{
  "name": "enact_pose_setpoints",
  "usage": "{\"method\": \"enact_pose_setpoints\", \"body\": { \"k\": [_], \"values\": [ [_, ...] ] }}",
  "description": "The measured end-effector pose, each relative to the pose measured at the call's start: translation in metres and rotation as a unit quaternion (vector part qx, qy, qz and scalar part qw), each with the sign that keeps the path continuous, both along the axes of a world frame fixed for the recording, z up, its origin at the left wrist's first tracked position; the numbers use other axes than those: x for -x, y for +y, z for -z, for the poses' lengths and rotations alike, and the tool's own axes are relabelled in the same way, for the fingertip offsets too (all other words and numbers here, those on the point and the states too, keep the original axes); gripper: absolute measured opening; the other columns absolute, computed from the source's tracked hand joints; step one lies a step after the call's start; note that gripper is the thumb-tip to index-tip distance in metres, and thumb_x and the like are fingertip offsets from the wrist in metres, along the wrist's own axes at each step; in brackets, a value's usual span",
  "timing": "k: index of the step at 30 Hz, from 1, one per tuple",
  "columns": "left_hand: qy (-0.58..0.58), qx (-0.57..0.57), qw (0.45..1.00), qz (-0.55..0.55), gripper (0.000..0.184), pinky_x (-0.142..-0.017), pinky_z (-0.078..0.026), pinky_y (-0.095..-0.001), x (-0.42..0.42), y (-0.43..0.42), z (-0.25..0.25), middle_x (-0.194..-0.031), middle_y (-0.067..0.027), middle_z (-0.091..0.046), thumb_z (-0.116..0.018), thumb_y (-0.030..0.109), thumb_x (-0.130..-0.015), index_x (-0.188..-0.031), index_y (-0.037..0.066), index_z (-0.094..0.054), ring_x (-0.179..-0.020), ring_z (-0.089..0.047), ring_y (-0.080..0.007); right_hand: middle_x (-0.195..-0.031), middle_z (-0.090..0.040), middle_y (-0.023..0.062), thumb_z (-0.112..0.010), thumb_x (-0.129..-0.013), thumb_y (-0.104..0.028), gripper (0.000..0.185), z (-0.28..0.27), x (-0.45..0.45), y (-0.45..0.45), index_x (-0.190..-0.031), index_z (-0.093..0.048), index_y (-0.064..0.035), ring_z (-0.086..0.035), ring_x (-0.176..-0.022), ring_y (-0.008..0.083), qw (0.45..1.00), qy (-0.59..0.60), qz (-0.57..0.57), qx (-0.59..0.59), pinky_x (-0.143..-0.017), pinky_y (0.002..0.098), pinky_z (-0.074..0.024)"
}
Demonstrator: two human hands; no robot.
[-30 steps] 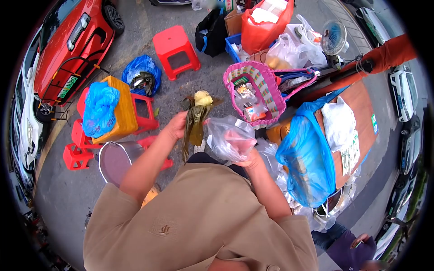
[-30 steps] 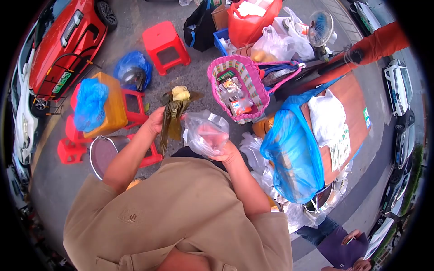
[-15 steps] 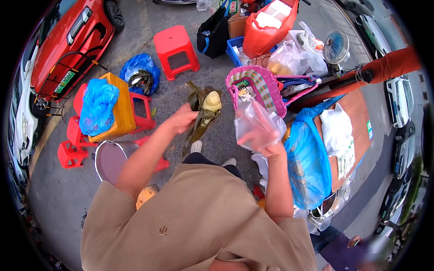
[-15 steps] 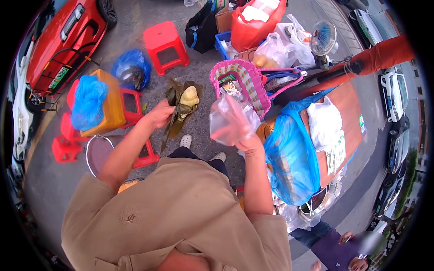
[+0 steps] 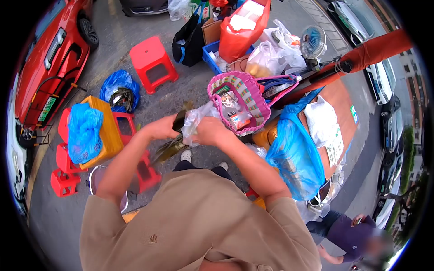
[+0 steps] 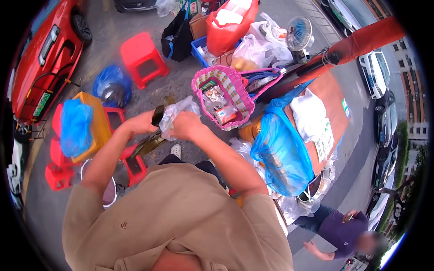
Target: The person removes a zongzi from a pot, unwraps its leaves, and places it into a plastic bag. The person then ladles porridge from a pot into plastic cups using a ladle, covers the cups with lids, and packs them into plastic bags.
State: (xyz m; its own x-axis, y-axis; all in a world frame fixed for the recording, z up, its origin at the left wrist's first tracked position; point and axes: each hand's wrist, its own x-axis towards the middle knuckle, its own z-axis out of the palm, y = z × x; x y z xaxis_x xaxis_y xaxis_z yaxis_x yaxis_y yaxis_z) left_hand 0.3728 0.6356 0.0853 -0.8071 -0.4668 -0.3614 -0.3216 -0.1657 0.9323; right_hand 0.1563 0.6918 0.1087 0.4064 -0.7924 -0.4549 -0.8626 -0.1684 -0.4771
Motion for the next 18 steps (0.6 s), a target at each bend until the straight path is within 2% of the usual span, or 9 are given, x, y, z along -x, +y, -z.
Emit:
{"method": "enact_pose_setpoints", "body": {
  "k": [2, 3, 6, 9, 12, 13, 16, 17, 18],
  "values": [
    [-0.014, 0.019, 0.999, 0.032, 0.084, -0.113, -0.037, -0.0345, -0.017, -0.014, 0.003, -0.138, -0.0093, -0.059, -0.084, 0.016, -0.072, -0.146, 0.003, -0.047, -0.128, -0.052, -0.0176, -0.121, -0.066, 0.0256, -0.077, -0.082, -0.044, 0.065, 0.030, -0.013, -0.011, -0.132, -0.057, -0.0070, -0.062, -0.116, 0.0402, 0.996, -0.080, -0.031, -0.010, -0.099, 0.0464, -0.0498],
    [-0.017, 0.033, 0.999, 0.035, 0.082, -0.112, -0.038, -0.0347, -0.023, -0.020, 0.004, -0.137, -0.0096, -0.060, -0.083, 0.016, -0.072, -0.145, 0.003, -0.047, -0.126, -0.053, -0.0179, -0.122, -0.065, 0.0264, -0.077, -0.080, -0.044, 0.062, 0.033, -0.022, -0.014, -0.123, -0.064, -0.0004, -0.062, -0.117, 0.0404, 0.988, -0.152, -0.003, -0.015, -0.102, 0.0459, -0.0487],
    [-0.046, 0.057, 0.997, 0.036, 0.079, -0.110, -0.040, -0.0347, -0.054, -0.039, 0.006, -0.136, -0.0097, -0.060, -0.081, 0.014, -0.073, -0.144, 0.003, -0.049, -0.124, -0.054, -0.0182, -0.123, -0.063, 0.0248, -0.079, -0.080, -0.039, 0.058, 0.035, -0.044, -0.030, -0.119, -0.064, 0.0011, -0.060, -0.118, 0.0396, 0.968, -0.252, -0.002, 0.012, -0.103, 0.0454, -0.0473],
    [-0.110, 0.038, 0.992, 0.040, 0.079, -0.110, -0.039, -0.0338, -0.079, -0.061, -0.006, -0.135, -0.0088, -0.060, -0.080, 0.011, -0.073, -0.145, 0.003, -0.047, -0.123, -0.054, -0.0180, -0.122, -0.060, 0.0213, -0.082, -0.080, -0.034, 0.067, 0.041, -0.071, -0.047, -0.129, -0.054, 0.0018, -0.058, -0.119, 0.0360, 0.944, -0.327, 0.042, 0.007, -0.103, 0.0419, -0.0453],
    [-0.059, -0.043, 0.997, -0.014, 0.077, -0.110, -0.039, -0.0331, -0.106, -0.079, -0.018, -0.134, -0.0079, -0.059, -0.079, 0.011, -0.076, -0.145, 0.003, -0.046, -0.125, -0.052, -0.0166, -0.124, -0.060, 0.0188, -0.081, -0.081, -0.030, 0.072, 0.053, -0.097, -0.065, -0.136, -0.047, 0.0015, -0.059, -0.118, 0.0326, 0.925, -0.367, 0.091, -0.018, -0.103, 0.0404, -0.0450],
    [0.002, -0.055, 0.997, -0.047, 0.077, -0.110, -0.039, -0.0337, -0.118, -0.085, -0.007, -0.139, -0.0089, -0.054, -0.078, 0.015, -0.081, -0.148, 0.004, -0.042, -0.128, -0.048, -0.0171, -0.125, -0.060, 0.0188, -0.081, -0.082, -0.029, 0.071, 0.056, -0.105, -0.073, -0.136, -0.048, 0.0013, -0.059, -0.118, 0.0322, 0.929, -0.358, 0.091, -0.014, -0.103, 0.0403, -0.0450],
    [-0.035, -0.143, 0.981, -0.126, 0.080, -0.111, -0.038, -0.0354, -0.148, -0.107, -0.013, -0.146, -0.0119, -0.046, -0.079, 0.025, -0.086, -0.151, 0.004, -0.037, -0.132, -0.045, -0.0198, -0.120, -0.064, 0.0171, -0.079, -0.083, -0.027, 0.064, 0.050, -0.126, -0.094, -0.133, -0.049, 0.0002, -0.063, -0.111, 0.0294, 0.927, -0.358, 0.112, -0.013, -0.097, 0.0399, -0.0484],
    [-0.043, -0.149, 0.980, -0.123, 0.089, -0.110, -0.039, -0.0360, -0.156, -0.111, -0.017, -0.148, -0.0150, -0.044, -0.080, 0.036, -0.087, -0.154, 0.004, -0.031, -0.133, -0.046, -0.0229, -0.118, -0.065, 0.0165, -0.079, -0.083, -0.026, 0.063, 0.053, -0.132, -0.105, -0.132, -0.050, 0.0001, -0.064, -0.108, 0.0289, 0.918, -0.379, 0.114, -0.026, -0.095, 0.0398, -0.0495],
    [-0.060, -0.127, 0.983, -0.119, 0.091, -0.109, -0.039, -0.0359, -0.164, -0.115, -0.017, -0.147, -0.0155, -0.044, -0.080, 0.038, -0.086, -0.154, 0.003, -0.030, -0.133, -0.046, -0.0229, -0.115, -0.066, 0.0158, -0.079, -0.083, -0.026, 0.061, 0.056, -0.139, -0.115, -0.131, -0.051, 0.0000, -0.065, -0.106, 0.0284, 0.908, -0.400, 0.116, -0.041, -0.093, 0.0396, -0.0505]
  ]
}}
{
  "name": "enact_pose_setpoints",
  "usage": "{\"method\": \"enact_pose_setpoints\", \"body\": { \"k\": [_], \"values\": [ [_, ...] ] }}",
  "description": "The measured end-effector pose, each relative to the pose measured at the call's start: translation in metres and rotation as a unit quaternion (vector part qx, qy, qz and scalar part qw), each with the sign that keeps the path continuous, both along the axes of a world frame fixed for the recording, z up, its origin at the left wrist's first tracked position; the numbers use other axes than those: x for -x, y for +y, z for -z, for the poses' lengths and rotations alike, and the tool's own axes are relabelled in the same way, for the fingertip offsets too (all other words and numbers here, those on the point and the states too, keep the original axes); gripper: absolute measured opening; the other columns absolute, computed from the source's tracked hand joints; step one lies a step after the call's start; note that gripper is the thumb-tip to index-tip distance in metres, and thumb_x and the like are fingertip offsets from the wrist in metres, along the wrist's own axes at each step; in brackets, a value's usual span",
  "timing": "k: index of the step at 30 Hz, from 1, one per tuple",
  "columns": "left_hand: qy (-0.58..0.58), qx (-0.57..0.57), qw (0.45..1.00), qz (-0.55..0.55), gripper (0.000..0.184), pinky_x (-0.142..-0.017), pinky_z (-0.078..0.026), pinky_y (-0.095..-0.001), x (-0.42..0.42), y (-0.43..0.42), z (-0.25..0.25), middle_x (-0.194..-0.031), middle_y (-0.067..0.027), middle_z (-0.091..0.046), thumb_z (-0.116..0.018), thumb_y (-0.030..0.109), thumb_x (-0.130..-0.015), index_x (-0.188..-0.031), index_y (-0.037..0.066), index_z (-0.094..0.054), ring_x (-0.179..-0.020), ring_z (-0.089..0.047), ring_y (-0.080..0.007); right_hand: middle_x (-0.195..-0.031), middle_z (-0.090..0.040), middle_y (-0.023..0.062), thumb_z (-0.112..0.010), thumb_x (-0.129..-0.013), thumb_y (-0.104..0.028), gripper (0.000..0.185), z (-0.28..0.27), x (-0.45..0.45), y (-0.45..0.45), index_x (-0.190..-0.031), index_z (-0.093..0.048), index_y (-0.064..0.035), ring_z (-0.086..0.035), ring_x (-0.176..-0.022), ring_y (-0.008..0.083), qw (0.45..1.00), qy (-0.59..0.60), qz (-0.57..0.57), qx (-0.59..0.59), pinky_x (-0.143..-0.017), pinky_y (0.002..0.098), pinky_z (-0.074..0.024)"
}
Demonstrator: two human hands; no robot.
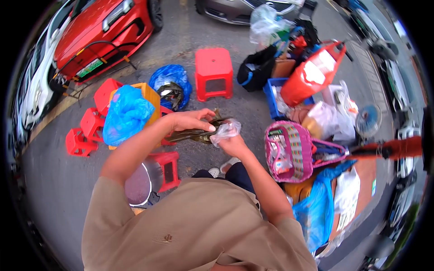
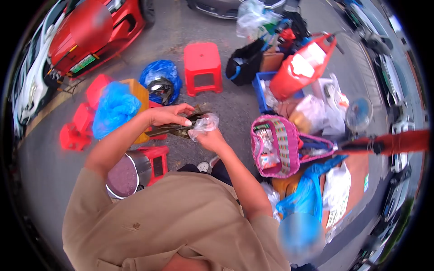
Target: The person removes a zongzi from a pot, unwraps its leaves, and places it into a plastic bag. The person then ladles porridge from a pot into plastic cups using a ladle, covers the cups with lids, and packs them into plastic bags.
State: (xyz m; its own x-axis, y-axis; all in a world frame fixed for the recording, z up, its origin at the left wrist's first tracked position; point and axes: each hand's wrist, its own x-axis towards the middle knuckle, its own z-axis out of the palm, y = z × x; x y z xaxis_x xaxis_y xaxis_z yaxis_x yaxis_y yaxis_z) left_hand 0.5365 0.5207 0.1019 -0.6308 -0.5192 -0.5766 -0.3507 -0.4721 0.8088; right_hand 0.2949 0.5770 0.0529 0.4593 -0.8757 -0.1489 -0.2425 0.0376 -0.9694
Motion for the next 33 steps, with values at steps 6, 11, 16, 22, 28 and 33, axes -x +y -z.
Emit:
{"method": "enact_pose_setpoints", "body": {
  "k": [6, 11, 16, 22, 28, 33],
  "values": [
    [-0.122, 0.001, 0.992, 0.012, 0.100, -0.084, -0.052, -0.0314, -0.040, -0.026, -0.001, -0.116, -0.0103, -0.063, -0.086, 0.036, -0.081, -0.154, 0.001, -0.028, -0.099, -0.063, -0.0159, -0.099, -0.068, 0.0104, -0.077, -0.086, -0.019, 0.038, 0.019, -0.045, -0.074, -0.115, -0.059, 0.0002, -0.065, -0.089, 0.0202, 0.994, -0.099, 0.013, 0.052, -0.080, 0.0363, -0.0525],
    [-0.150, -0.052, 0.985, -0.061, 0.055, -0.068, -0.050, -0.0298, -0.079, -0.072, 0.010, -0.088, -0.0041, -0.065, -0.079, 0.033, -0.089, -0.129, 0.002, -0.057, -0.078, -0.062, -0.0123, -0.088, -0.065, 0.0070, -0.075, -0.090, -0.022, 0.026, 0.039, -0.083, -0.165, -0.099, -0.062, -0.0013, -0.059, -0.077, 0.0175, 0.992, -0.111, -0.054, 0.021, -0.069, 0.0383, -0.0491],
    [-0.349, 0.118, 0.929, 0.039, 0.040, -0.069, -0.048, -0.0381, -0.121, -0.149, -0.045, -0.081, -0.0062, -0.066, -0.068, 0.042, -0.096, -0.107, 0.004, -0.070, -0.079, -0.063, -0.0176, -0.095, -0.067, 0.0080, -0.075, -0.090, -0.022, 0.028, 0.027, -0.111, -0.250, -0.106, -0.063, -0.0032, -0.064, -0.087, 0.0163, 0.985, -0.109, -0.136, 0.005, -0.074, 0.0345, -0.0517],
    [-0.404, 0.175, 0.898, -0.005, 0.037, -0.081, -0.049, -0.0420, -0.172, -0.205, -0.131, -0.097, -0.0138, -0.068, -0.065, 0.037, -0.099, -0.109, 0.001, -0.067, -0.094, -0.065, -0.0236, -0.116, -0.066, 0.0059, -0.065, -0.094, -0.012, 0.042, 0.023, -0.144, -0.340, -0.133, -0.050, -0.0057, -0.065, -0.105, 0.0178, 0.939, -0.242, -0.181, -0.161, -0.090, 0.0368, -0.0532],
    [-0.286, 0.332, 0.888, -0.136, 0.060, -0.104, -0.044, -0.0381, -0.182, -0.196, -0.042, -0.136, -0.0188, -0.053, -0.064, 0.032, -0.100, -0.145, 0.000, -0.041, -0.127, -0.053, -0.0265, -0.136, -0.060, 0.0077, -0.062, -0.101, -0.032, 0.049, -0.007, -0.171, -0.374, -0.142, -0.050, -0.0088, -0.058, -0.123, 0.0234, 0.718, -0.441, -0.240, -0.481, -0.102, 0.0429, -0.0487],
    [-0.094, 0.227, 0.942, -0.227, 0.105, -0.117, -0.034, -0.0394, -0.181, -0.235, -0.024, -0.145, -0.0198, -0.044, -0.085, 0.043, -0.079, -0.153, -0.001, -0.026, -0.139, -0.042, -0.0300, -0.143, -0.057, 0.0080, -0.057, -0.102, -0.042, 0.056, 0.025, -0.209, -0.412, -0.147, -0.046, -0.0108, -0.055, -0.130, 0.0253, 0.706, -0.456, -0.222, -0.494, -0.105, 0.0468, -0.0489]
  ]
}}
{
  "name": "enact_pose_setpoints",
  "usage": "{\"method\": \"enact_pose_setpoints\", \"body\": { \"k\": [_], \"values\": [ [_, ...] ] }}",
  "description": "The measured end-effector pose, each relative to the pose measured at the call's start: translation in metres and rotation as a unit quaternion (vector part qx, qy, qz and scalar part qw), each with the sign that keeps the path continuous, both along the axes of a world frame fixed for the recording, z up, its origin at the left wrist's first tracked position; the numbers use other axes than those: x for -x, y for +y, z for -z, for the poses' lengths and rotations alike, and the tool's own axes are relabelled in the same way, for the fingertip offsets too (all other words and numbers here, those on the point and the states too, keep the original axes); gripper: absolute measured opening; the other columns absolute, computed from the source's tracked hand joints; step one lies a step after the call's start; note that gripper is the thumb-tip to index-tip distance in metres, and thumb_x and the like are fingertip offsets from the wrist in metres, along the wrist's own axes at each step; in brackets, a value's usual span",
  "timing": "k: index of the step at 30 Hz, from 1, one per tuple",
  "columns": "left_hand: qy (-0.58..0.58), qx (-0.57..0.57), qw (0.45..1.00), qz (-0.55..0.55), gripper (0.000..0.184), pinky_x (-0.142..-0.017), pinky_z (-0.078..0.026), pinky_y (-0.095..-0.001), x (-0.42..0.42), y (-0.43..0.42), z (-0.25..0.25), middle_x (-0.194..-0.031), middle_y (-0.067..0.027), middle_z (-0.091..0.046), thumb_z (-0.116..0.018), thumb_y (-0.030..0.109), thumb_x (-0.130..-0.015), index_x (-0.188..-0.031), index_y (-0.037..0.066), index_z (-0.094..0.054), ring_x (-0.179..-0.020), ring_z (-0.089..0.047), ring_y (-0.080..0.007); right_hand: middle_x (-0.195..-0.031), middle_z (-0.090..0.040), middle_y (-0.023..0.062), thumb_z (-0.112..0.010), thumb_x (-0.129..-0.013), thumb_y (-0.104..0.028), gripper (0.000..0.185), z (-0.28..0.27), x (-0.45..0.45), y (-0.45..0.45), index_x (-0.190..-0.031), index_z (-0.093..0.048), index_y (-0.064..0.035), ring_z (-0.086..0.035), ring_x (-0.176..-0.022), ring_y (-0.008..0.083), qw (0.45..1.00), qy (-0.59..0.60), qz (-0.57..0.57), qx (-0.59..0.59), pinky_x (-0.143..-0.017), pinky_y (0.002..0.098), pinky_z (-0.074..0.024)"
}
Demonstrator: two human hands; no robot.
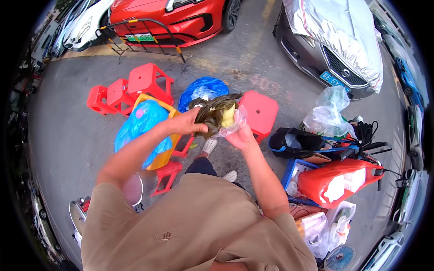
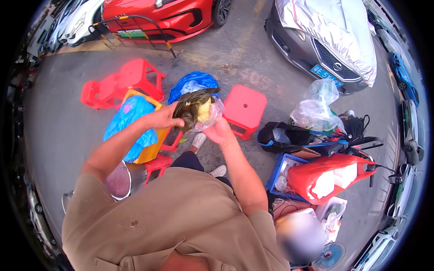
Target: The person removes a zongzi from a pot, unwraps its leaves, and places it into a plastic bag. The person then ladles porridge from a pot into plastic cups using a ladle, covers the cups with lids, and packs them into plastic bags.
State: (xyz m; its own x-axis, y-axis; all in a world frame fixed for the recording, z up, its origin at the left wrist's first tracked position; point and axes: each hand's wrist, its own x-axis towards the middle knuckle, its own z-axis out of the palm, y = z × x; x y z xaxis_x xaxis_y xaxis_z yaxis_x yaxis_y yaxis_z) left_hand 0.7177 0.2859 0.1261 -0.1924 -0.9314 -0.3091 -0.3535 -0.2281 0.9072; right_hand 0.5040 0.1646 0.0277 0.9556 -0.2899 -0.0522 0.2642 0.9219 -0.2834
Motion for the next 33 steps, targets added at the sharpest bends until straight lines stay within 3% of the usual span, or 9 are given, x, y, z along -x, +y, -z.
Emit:
{"method": "enact_pose_setpoints", "body": {
  "k": [1, 2, 5, 9, 10, 13, 14, 23, 33],
  "values": [
    [0.027, 0.020, 0.999, 0.008, 0.113, -0.119, -0.032, -0.0399, -0.003, -0.011, -0.006, -0.148, -0.0197, -0.041, -0.090, 0.045, -0.073, -0.154, -0.001, -0.026, -0.141, -0.039, -0.0303, -0.143, -0.057, 0.0081, -0.058, -0.102, -0.042, 0.057, -0.003, -0.005, -0.005, -0.148, -0.046, -0.0113, -0.056, -0.130, 0.0257, 1.000, 0.007, 0.009, -0.001, -0.104, 0.0471, -0.0493],
    [-0.139, 0.087, 0.987, -0.003, 0.128, -0.123, -0.025, -0.0414, -0.028, -0.015, 0.047, -0.159, -0.0222, -0.026, -0.096, 0.046, -0.062, -0.157, 0.001, -0.021, -0.149, -0.028, -0.0327, -0.143, -0.057, 0.0081, -0.058, -0.101, -0.042, 0.057, -0.005, -0.011, -0.013, -0.148, -0.046, -0.0117, -0.056, -0.130, 0.0260, 1.000, 0.015, 0.020, -0.003, -0.104, 0.0475, -0.0497],
    [-0.224, 0.131, 0.964, 0.053, 0.129, -0.124, -0.022, -0.0419, -0.049, -0.053, 0.047, -0.166, -0.0239, -0.011, -0.095, 0.041, -0.063, -0.159, 0.003, -0.018, -0.154, -0.019, -0.0354, -0.145, -0.056, 0.0084, -0.059, -0.101, -0.042, 0.058, -0.004, -0.028, -0.036, -0.148, -0.046, -0.0117, -0.056, -0.131, 0.0266, 0.999, 0.026, 0.030, -0.003, -0.103, 0.0472, -0.0508],
    [-0.254, 0.123, 0.956, 0.079, 0.096, -0.116, -0.038, -0.0445, -0.082, -0.107, 0.038, -0.168, -0.0223, -0.007, -0.085, 0.026, -0.070, -0.148, 0.001, -0.036, -0.146, -0.034, -0.0421, -0.145, -0.055, 0.0094, -0.060, -0.100, -0.045, 0.060, -0.003, -0.048, -0.063, -0.148, -0.046, -0.0109, -0.057, -0.130, 0.0267, 0.995, 0.058, 0.076, -0.011, -0.104, 0.0470, -0.0507],
    [-0.266, 0.145, 0.950, 0.071, 0.077, -0.109, -0.044, -0.0461, -0.089, -0.118, 0.030, -0.166, -0.0223, -0.017, -0.077, 0.020, -0.075, -0.141, 0.000, -0.042, -0.137, -0.045, -0.0439, -0.145, -0.056, 0.0097, -0.061, -0.099, -0.046, 0.062, -0.005, -0.054, -0.069, -0.148, -0.046, -0.0109, -0.057, -0.129, 0.0266, 0.993, 0.068, 0.092, 0.001, -0.103, 0.0470, -0.0510],
    [-0.228, 0.177, 0.951, 0.112, 0.063, -0.102, -0.048, -0.0473, -0.111, -0.151, 0.036, -0.147, -0.0243, -0.046, -0.073, 0.020, -0.079, -0.133, 0.001, -0.049, -0.124, -0.054, -0.0441, -0.144, -0.057, 0.0100, -0.064, -0.096, -0.048, 0.065, 0.007, -0.067, -0.086, -0.148, -0.046, -0.0120, -0.059, -0.126, 0.0267, 0.990, 0.091, 0.102, -0.028, -0.100, 0.0468, -0.0527],
    [-0.218, 0.116, 0.958, 0.144, 0.043, -0.090, -0.051, -0.0492, -0.116, -0.161, 0.036, -0.115, -0.0222, -0.063, -0.069, 0.019, -0.082, -0.119, 0.002, -0.056, -0.106, -0.061, -0.0441, -0.143, -0.057, 0.0100, -0.065, -0.095, -0.049, 0.066, 0.012, -0.070, -0.092, -0.147, -0.046, -0.0125, -0.060, -0.126, 0.0268, 0.990, 0.096, 0.097, -0.045, -0.099, 0.0467, -0.0534],
    [-0.172, 0.099, 0.932, 0.304, 0.019, -0.076, -0.050, -0.0508, -0.140, -0.204, -0.002, -0.093, -0.0231, -0.066, -0.060, 0.013, -0.085, -0.097, -0.001, -0.060, -0.090, -0.064, -0.0440, -0.140, -0.059, 0.0110, -0.070, -0.091, -0.048, 0.071, 0.029, -0.073, -0.104, -0.147, -0.047, -0.0119, -0.061, -0.123, 0.0311, 0.991, 0.055, 0.118, -0.009, -0.089, 0.0500, -0.0587],
    [-0.242, 0.047, 0.898, 0.366, 0.018, -0.074, -0.049, -0.0507, -0.155, -0.234, -0.076, -0.089, -0.0240, -0.065, -0.059, 0.007, -0.081, -0.097, -0.001, -0.061, -0.087, -0.062, -0.0451, -0.144, -0.056, 0.0123, -0.074, -0.090, -0.044, 0.074, 0.043, -0.056, -0.117, -0.149, -0.044, -0.0104, -0.054, -0.133, 0.0328, 0.992, 0.079, 0.093, 0.030, -0.105, 0.0530, -0.0505]
  ]
}}
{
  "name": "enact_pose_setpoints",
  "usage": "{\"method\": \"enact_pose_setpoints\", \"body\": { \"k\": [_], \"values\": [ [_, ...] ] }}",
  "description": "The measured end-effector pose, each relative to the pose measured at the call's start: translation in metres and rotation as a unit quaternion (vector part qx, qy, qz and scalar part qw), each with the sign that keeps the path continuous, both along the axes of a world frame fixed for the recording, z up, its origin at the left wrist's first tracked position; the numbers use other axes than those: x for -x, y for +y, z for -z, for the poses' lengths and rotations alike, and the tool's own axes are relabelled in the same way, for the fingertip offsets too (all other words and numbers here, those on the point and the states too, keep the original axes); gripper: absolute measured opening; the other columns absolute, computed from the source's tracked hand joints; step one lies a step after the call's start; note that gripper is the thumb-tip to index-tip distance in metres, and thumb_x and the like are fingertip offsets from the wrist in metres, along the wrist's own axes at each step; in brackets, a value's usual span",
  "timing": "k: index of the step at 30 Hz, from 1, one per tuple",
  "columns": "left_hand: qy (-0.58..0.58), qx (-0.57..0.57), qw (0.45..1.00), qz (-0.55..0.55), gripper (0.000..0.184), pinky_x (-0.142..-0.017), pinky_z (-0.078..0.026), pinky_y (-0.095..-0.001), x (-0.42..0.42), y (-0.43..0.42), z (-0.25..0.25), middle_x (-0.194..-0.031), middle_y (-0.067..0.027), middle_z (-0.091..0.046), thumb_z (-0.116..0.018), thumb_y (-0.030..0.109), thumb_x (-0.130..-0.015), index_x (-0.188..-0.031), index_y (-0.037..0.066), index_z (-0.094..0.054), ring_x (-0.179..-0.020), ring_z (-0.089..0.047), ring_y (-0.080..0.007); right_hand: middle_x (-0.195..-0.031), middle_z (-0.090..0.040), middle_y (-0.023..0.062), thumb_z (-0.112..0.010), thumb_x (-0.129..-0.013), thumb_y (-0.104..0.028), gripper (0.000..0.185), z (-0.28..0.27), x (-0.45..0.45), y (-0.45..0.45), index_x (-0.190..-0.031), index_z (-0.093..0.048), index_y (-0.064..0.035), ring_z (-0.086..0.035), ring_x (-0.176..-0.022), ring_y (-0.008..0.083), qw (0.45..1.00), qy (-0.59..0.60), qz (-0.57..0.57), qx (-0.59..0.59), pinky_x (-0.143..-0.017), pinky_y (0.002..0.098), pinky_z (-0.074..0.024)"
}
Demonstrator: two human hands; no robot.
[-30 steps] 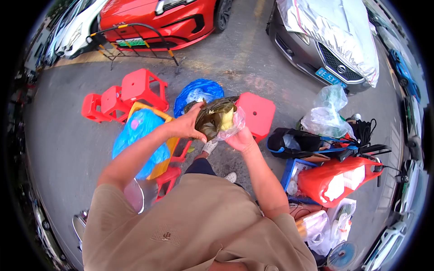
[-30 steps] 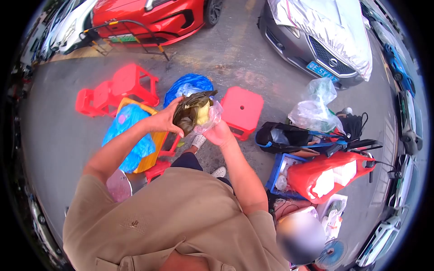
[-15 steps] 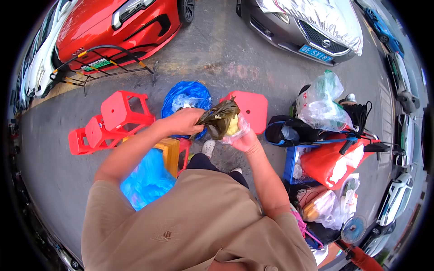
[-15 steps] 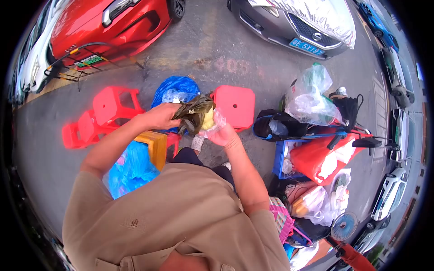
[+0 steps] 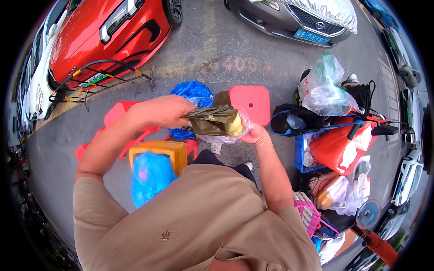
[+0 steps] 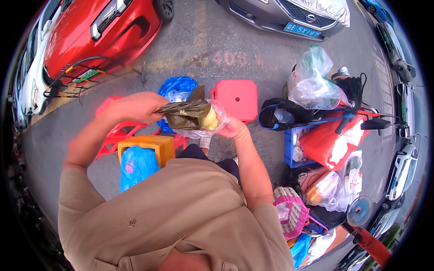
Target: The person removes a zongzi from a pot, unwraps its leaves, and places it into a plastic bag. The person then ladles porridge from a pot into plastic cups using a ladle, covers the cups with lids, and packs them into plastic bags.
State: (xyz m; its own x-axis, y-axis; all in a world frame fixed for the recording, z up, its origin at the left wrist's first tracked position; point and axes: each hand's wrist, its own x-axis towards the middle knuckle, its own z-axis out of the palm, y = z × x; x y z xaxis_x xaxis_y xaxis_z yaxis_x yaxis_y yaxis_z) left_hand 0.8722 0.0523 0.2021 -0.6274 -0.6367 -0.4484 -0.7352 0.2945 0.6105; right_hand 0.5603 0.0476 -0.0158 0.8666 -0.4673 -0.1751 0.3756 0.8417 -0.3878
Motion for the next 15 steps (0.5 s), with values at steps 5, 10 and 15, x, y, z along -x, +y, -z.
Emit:
{"method": "enact_pose_setpoints", "body": {
  "k": [5, 10, 15],
  "values": [
    [-0.028, 0.012, 0.999, 0.014, 0.023, -0.074, -0.049, -0.0503, -0.021, -0.004, -0.012, -0.091, -0.0239, -0.066, -0.059, 0.004, -0.078, -0.100, 0.000, -0.063, -0.088, -0.063, -0.0446, -0.147, -0.054, 0.0115, -0.075, -0.090, -0.044, 0.077, 0.006, 0.023, -0.004, -0.151, -0.043, -0.0086, -0.054, -0.133, 0.0281, 0.996, 0.057, -0.062, 0.019, -0.110, 0.0474, -0.0454],
    [-0.026, -0.007, 0.999, -0.032, 0.021, -0.075, -0.048, -0.0513, -0.047, 0.005, -0.004, -0.090, -0.0255, -0.066, -0.059, 0.005, -0.080, -0.099, 0.000, -0.063, -0.089, -0.063, -0.0449, -0.148, -0.053, 0.0117, -0.075, -0.088, -0.046, 0.080, 0.017, 0.031, 0.001, -0.150, -0.043, -0.0063, -0.053, -0.134, 0.0273, 0.995, 0.092, 0.031, -0.002, -0.113, 0.0471, -0.0420],
    [-0.111, -0.006, 0.992, -0.061, 0.022, -0.077, -0.050, -0.0525, -0.069, 0.011, 0.019, -0.094, -0.0264, -0.067, -0.061, 0.011, -0.081, -0.101, 0.002, -0.065, -0.091, -0.064, -0.0451, -0.151, -0.050, 0.0142, -0.071, -0.090, -0.044, 0.079, 0.013, 0.057, 0.020, -0.152, -0.041, -0.0046, -0.051, -0.136, 0.0293, 0.989, 0.090, 0.088, -0.074, -0.115, 0.0483, -0.0406]
  ]
}}
